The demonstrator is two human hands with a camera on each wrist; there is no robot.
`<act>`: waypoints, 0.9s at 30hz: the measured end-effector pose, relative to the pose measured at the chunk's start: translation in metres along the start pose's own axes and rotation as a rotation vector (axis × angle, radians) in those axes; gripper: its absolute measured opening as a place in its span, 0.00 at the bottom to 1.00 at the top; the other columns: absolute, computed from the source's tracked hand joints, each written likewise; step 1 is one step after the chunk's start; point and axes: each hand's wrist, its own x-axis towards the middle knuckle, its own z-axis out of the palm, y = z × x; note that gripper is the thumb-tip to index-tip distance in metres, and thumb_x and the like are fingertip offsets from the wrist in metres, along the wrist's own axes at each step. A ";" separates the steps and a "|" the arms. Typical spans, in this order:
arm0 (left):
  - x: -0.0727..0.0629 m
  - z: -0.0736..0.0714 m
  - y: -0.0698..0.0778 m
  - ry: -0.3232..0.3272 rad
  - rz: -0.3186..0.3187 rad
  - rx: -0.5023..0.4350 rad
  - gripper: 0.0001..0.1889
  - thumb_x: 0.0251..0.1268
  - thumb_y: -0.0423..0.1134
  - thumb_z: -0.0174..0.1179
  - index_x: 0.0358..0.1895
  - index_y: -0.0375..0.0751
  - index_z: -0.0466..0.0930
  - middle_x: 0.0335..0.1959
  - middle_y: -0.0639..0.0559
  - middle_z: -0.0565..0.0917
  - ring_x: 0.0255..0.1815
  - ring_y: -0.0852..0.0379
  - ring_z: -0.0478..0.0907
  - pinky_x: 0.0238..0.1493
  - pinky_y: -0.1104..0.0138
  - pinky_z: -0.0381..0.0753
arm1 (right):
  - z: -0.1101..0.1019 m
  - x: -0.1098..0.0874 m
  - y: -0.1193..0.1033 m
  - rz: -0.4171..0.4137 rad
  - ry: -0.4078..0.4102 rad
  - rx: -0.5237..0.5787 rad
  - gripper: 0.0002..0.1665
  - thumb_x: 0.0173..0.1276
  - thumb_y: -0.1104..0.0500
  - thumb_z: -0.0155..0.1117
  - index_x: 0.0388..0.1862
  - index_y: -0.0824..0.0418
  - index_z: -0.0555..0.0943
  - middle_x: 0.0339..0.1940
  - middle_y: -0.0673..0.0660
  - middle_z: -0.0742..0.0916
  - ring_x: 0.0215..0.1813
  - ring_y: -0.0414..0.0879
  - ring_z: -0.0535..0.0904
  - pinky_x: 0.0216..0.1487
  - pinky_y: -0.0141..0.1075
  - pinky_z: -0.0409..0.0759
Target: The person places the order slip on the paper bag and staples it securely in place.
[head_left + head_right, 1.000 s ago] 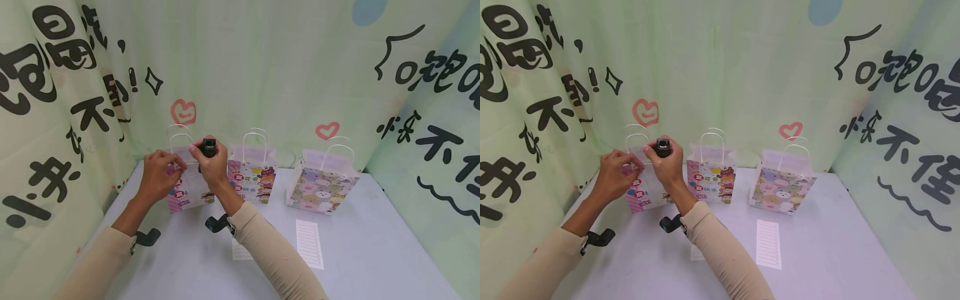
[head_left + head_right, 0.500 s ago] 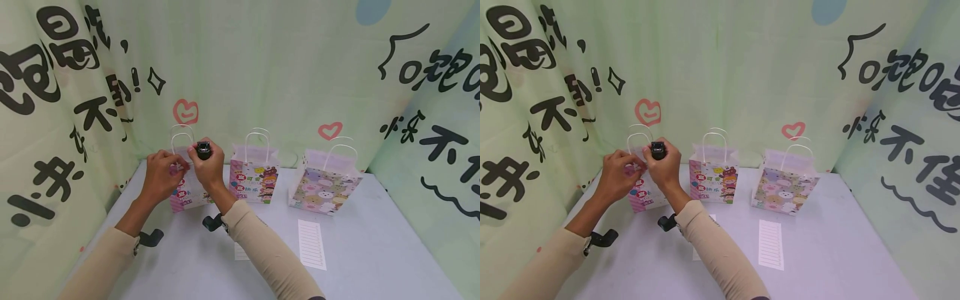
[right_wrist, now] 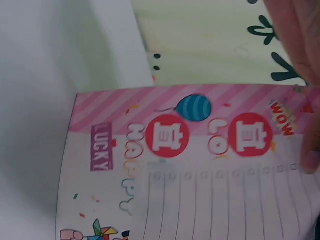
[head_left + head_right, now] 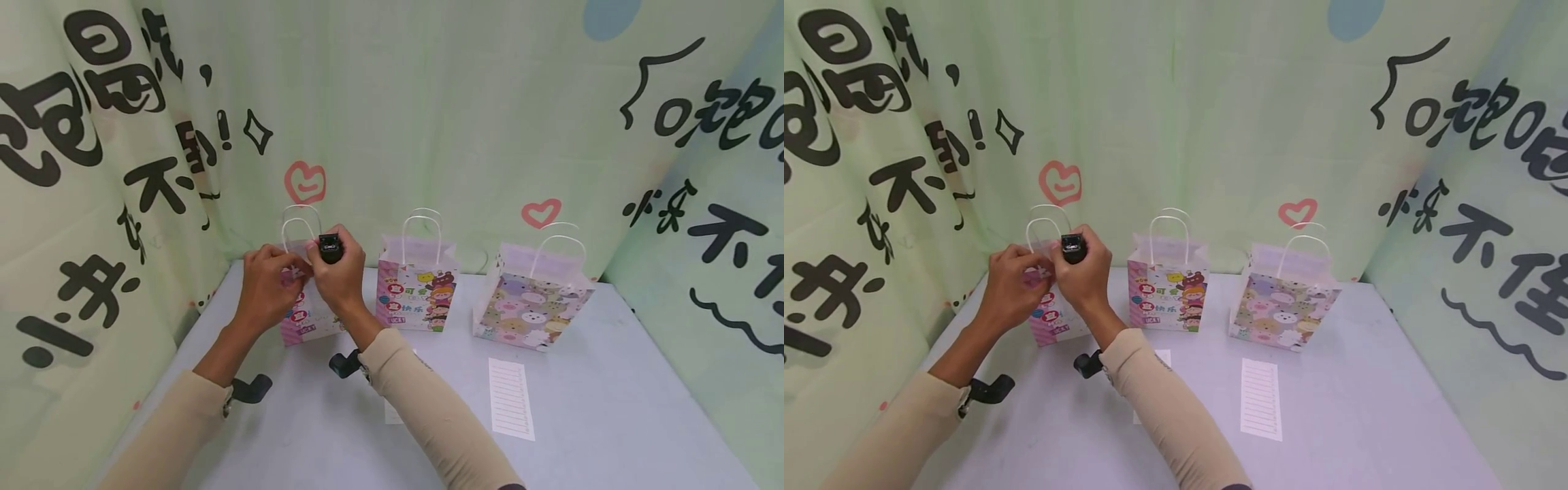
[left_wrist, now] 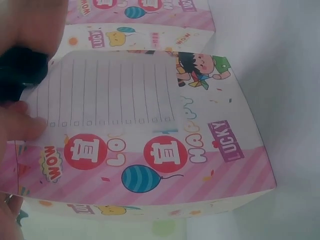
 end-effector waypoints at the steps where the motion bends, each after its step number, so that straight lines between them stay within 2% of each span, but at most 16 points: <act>1: 0.000 0.000 0.000 0.002 0.000 0.000 0.04 0.59 0.29 0.75 0.36 0.34 0.90 0.30 0.41 0.88 0.47 0.42 0.76 0.63 0.41 0.65 | 0.001 0.000 0.001 -0.012 0.025 -0.018 0.10 0.68 0.59 0.71 0.37 0.64 0.80 0.32 0.61 0.85 0.37 0.40 0.79 0.40 0.30 0.79; 7: 0.000 0.000 0.003 -0.002 -0.018 0.013 0.04 0.58 0.29 0.75 0.35 0.34 0.89 0.28 0.41 0.86 0.46 0.42 0.75 0.61 0.42 0.65 | 0.004 0.000 0.005 -0.046 0.075 -0.015 0.12 0.66 0.59 0.73 0.32 0.65 0.80 0.29 0.62 0.85 0.34 0.39 0.79 0.37 0.29 0.79; 13: 0.000 0.001 0.002 -0.019 -0.029 0.026 0.05 0.60 0.30 0.75 0.37 0.33 0.89 0.29 0.41 0.85 0.48 0.42 0.75 0.64 0.42 0.65 | 0.003 0.004 0.005 -0.008 0.021 0.071 0.11 0.67 0.60 0.77 0.36 0.66 0.84 0.31 0.64 0.87 0.35 0.38 0.82 0.40 0.29 0.83; 19: 0.000 0.001 0.001 -0.016 -0.026 0.022 0.05 0.59 0.30 0.75 0.36 0.34 0.90 0.29 0.41 0.85 0.48 0.42 0.74 0.65 0.42 0.65 | 0.002 0.009 0.003 0.001 -0.046 0.126 0.02 0.65 0.70 0.69 0.36 0.69 0.87 0.34 0.67 0.90 0.38 0.35 0.83 0.42 0.29 0.82; 23: 0.000 0.002 0.001 -0.015 -0.030 0.013 0.04 0.59 0.29 0.75 0.36 0.35 0.90 0.29 0.41 0.86 0.48 0.43 0.74 0.65 0.42 0.65 | 0.003 0.011 0.002 -0.003 -0.046 0.138 0.03 0.63 0.74 0.66 0.32 0.70 0.86 0.30 0.68 0.90 0.36 0.34 0.84 0.42 0.28 0.81; 27: 0.000 0.001 0.003 -0.022 -0.033 0.002 0.04 0.59 0.28 0.75 0.36 0.35 0.90 0.29 0.41 0.86 0.47 0.43 0.74 0.64 0.42 0.64 | 0.004 0.011 0.003 -0.015 -0.007 0.136 0.05 0.61 0.74 0.65 0.30 0.70 0.86 0.29 0.68 0.90 0.35 0.36 0.84 0.42 0.29 0.82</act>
